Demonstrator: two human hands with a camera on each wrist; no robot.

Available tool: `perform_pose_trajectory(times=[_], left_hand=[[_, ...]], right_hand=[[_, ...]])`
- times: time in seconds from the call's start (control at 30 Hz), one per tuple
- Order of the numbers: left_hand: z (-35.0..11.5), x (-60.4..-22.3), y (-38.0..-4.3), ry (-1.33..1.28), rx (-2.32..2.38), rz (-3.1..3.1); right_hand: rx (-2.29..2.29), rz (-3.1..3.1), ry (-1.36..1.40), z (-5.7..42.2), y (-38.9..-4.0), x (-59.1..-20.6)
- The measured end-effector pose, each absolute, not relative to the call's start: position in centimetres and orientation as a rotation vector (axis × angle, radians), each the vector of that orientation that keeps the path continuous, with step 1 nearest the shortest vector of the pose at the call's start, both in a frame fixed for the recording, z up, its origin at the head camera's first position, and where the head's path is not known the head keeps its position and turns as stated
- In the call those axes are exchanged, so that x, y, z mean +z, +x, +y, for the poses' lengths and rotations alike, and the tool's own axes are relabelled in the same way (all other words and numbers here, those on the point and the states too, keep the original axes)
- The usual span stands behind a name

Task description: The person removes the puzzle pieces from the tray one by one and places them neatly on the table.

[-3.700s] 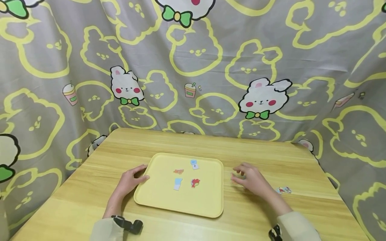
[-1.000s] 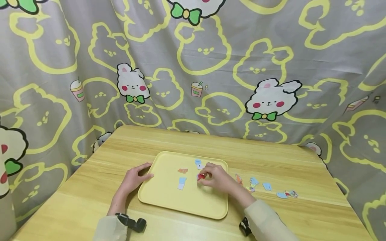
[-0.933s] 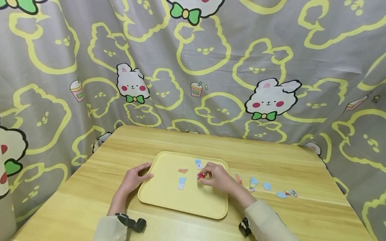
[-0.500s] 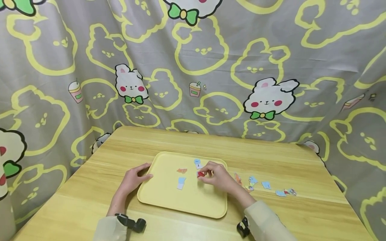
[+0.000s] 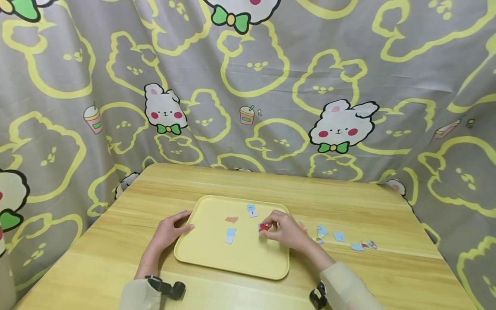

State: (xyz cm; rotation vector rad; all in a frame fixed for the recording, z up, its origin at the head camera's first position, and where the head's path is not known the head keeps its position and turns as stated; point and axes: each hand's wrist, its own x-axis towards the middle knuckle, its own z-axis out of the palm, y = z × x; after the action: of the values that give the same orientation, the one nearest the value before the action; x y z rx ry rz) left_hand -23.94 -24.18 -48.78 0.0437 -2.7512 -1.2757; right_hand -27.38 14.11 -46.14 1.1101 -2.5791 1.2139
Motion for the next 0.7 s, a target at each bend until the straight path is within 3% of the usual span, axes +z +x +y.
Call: perform_pose_trajectory(times=[0.7], left_hand=[[-24.2,-48.8,-23.9,0.018,-1.235,-2.757]], right_hand=[[1.077,-2.500,1.161,19.0,-25.9,-46.7]])
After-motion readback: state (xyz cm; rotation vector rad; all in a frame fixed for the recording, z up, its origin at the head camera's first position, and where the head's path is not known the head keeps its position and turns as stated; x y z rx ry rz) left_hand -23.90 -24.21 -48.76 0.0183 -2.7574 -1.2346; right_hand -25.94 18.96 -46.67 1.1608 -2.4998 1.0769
